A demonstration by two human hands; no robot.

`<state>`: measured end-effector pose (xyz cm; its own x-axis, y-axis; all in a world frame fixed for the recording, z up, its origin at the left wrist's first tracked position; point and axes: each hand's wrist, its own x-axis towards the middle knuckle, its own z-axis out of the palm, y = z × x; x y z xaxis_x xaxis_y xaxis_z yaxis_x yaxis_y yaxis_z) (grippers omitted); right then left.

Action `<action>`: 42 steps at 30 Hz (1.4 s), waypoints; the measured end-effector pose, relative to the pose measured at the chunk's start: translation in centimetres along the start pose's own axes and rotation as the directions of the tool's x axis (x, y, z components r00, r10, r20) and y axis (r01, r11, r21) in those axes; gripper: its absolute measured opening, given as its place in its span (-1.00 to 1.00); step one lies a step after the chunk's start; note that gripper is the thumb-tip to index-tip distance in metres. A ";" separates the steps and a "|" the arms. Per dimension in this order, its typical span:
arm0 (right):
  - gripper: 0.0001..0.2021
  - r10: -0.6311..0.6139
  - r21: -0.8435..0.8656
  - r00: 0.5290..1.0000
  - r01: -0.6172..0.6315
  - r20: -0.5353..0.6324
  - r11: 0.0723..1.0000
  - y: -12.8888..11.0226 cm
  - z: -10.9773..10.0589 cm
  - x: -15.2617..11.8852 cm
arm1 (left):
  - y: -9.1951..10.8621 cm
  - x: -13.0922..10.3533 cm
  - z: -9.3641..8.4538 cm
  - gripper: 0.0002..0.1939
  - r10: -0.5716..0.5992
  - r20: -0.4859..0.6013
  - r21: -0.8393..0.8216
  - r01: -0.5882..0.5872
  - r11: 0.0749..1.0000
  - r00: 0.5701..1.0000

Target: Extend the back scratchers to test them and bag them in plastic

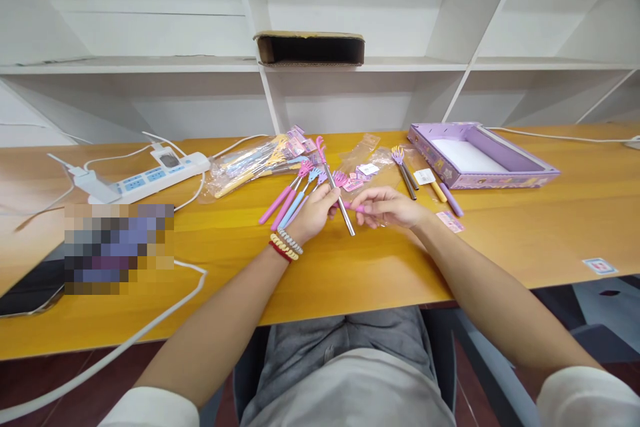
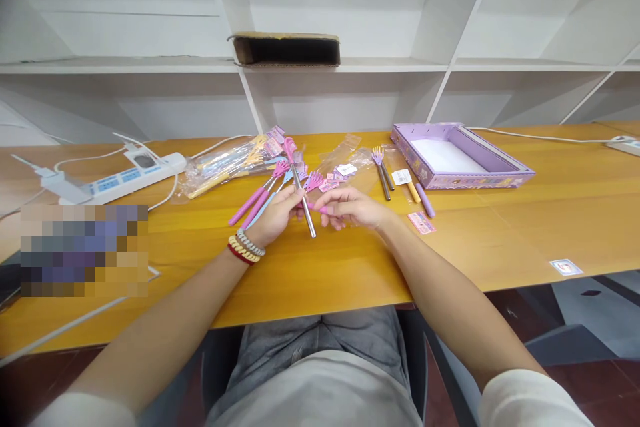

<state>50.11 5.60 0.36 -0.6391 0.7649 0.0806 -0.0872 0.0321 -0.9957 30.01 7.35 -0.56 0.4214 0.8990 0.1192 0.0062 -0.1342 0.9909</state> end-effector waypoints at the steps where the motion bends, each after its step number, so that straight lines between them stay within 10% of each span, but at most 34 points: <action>1: -0.76 0.023 -0.041 1.000 -0.023 -0.003 0.999 0.0 0.1 0.1 | -0.1 0.0 0.0 -0.71 0.001 -0.007 0.040 -0.001 0.999 1.000; 9: -0.66 0.018 -0.417 0.990 -0.075 -0.140 0.906 0.7 2.3 1.0 | 0.5 -0.5 0.6 -0.75 0.143 -0.074 0.395 -0.103 0.913 0.987; 17: -0.75 -0.090 -0.669 0.983 -0.043 -0.162 0.742 0.7 3.4 1.2 | 0.7 -0.6 1.1 -0.74 0.118 -0.075 0.402 -0.078 0.912 0.990; 28: -0.69 -0.052 -0.309 0.980 -0.010 -0.191 0.951 0.7 2.8 1.3 | 1.0 -0.4 1.3 -0.66 -0.059 -0.083 -0.371 0.025 0.928 0.995; 42: -0.64 -0.169 0.122 0.818 0.279 -0.549 0.953 -0.3 1.4 1.4 | 1.9 -1.2 1.1 -0.65 0.079 -0.096 0.060 -0.073 0.995 0.992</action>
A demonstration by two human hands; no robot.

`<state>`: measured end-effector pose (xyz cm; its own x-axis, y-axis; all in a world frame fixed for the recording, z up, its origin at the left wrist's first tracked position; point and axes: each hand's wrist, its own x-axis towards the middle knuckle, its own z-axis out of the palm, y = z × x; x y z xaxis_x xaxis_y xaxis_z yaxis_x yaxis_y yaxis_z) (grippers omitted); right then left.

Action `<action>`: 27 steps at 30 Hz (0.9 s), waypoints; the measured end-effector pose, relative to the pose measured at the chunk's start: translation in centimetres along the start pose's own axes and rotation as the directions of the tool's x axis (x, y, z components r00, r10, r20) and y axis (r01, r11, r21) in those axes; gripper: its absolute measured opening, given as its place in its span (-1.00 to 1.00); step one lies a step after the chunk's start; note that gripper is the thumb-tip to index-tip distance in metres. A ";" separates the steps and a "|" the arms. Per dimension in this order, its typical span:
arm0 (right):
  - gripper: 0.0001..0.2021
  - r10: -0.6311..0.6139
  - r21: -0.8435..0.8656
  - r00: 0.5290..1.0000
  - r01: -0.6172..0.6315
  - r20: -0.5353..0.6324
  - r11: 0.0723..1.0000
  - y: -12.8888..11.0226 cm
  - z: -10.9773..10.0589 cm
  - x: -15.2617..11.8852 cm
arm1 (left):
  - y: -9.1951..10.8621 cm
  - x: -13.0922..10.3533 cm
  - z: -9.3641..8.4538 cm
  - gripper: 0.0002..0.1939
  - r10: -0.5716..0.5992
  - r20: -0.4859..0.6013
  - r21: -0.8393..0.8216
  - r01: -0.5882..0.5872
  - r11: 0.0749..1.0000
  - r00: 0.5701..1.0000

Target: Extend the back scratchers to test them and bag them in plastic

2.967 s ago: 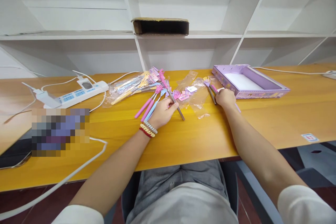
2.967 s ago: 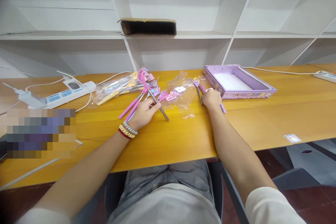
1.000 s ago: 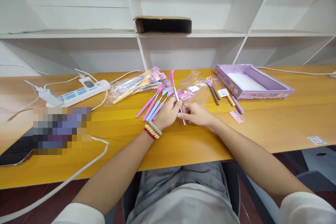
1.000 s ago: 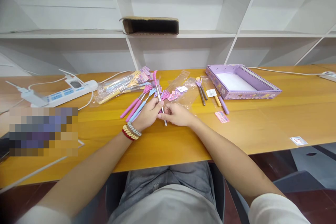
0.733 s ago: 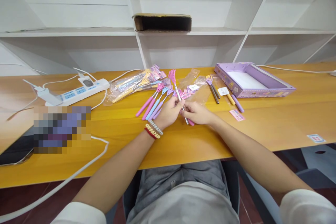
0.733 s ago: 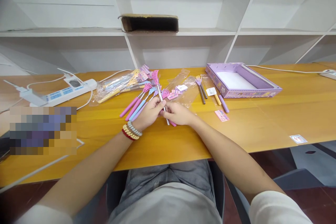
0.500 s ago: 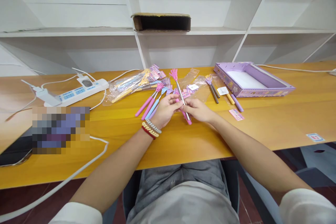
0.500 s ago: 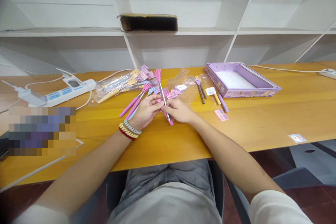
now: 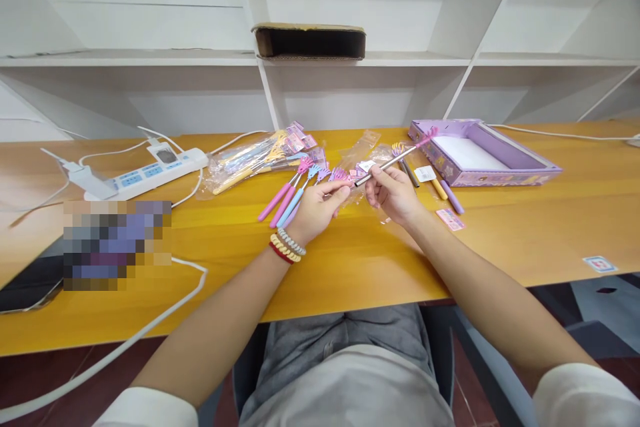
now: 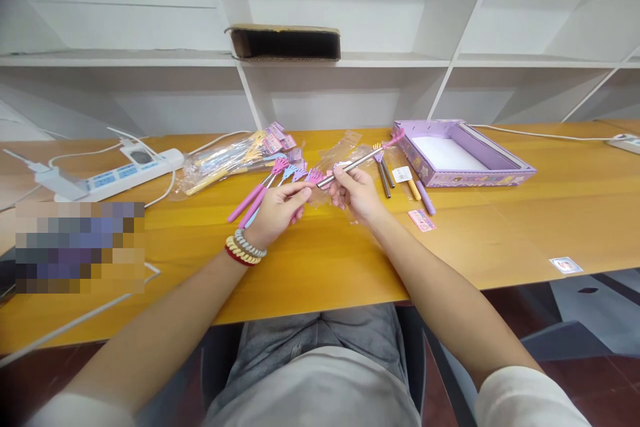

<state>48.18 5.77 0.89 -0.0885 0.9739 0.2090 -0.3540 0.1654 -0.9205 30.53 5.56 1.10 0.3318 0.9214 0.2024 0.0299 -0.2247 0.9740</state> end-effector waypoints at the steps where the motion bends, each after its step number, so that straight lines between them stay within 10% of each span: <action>1: -0.66 0.003 0.004 1.000 -0.003 0.005 1.000 -0.1 -0.1 0.0 | 0.0 -0.1 0.1 -0.66 0.016 0.007 0.032 -0.016 0.999 1.000; 27: -0.70 0.032 -0.262 0.996 -0.010 0.079 0.965 -0.2 -0.6 -0.1 | -0.5 -0.4 0.2 -0.72 0.185 0.037 0.337 -0.186 0.923 0.982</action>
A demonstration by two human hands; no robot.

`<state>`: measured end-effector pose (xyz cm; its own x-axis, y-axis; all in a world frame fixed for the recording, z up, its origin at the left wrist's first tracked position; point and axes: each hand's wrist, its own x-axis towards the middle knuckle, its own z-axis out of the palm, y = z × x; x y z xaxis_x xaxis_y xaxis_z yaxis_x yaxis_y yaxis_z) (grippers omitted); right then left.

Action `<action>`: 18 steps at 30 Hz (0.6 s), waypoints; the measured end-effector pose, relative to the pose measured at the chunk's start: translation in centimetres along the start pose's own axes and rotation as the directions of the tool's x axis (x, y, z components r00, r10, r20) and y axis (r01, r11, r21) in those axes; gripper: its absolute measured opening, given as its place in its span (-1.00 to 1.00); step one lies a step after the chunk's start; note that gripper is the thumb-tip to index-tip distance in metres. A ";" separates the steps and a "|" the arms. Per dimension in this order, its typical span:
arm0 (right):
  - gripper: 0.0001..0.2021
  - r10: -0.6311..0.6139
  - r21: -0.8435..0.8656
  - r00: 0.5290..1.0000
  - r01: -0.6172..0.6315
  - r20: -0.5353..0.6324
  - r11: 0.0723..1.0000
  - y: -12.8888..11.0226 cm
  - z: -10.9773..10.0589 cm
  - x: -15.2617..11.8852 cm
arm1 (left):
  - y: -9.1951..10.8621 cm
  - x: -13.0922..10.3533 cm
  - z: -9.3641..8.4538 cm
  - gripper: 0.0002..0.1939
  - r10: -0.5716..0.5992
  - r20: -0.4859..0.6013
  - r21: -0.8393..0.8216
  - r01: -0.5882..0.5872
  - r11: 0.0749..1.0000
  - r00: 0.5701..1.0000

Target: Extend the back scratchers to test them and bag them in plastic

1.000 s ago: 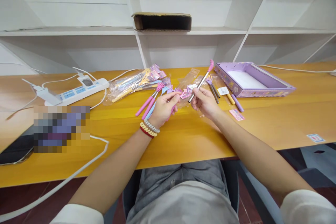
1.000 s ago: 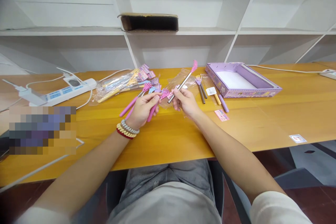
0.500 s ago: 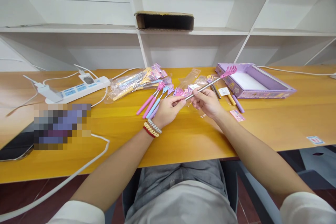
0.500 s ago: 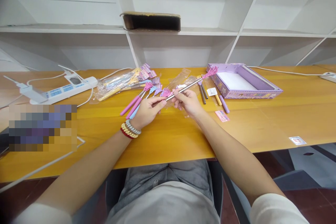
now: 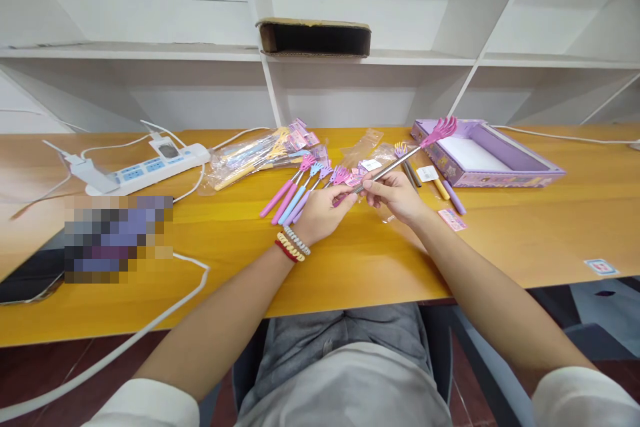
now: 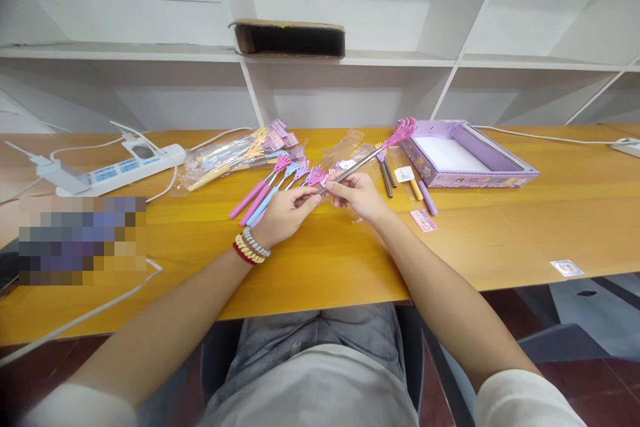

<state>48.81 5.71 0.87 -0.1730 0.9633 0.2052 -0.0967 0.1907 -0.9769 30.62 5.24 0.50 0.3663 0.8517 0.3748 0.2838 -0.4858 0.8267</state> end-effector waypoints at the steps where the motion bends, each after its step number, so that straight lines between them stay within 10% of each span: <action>1: -0.70 -0.006 -0.021 1.000 0.006 0.002 1.000 -0.1 0.0 0.0 | 0.0 0.0 0.0 -0.72 -0.003 0.008 -0.004 0.003 1.000 1.000; 18: -0.73 0.029 0.024 0.999 -0.027 -0.046 0.999 0.6 -0.5 0.5 | -0.1 0.3 -0.6 -0.70 -0.025 0.156 0.079 0.013 0.997 0.987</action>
<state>49.13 6.35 0.37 -0.1303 0.9761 0.1742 -0.1159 0.1595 -0.9804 30.14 5.70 0.81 0.4932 0.8223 0.2838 0.3578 -0.4892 0.7954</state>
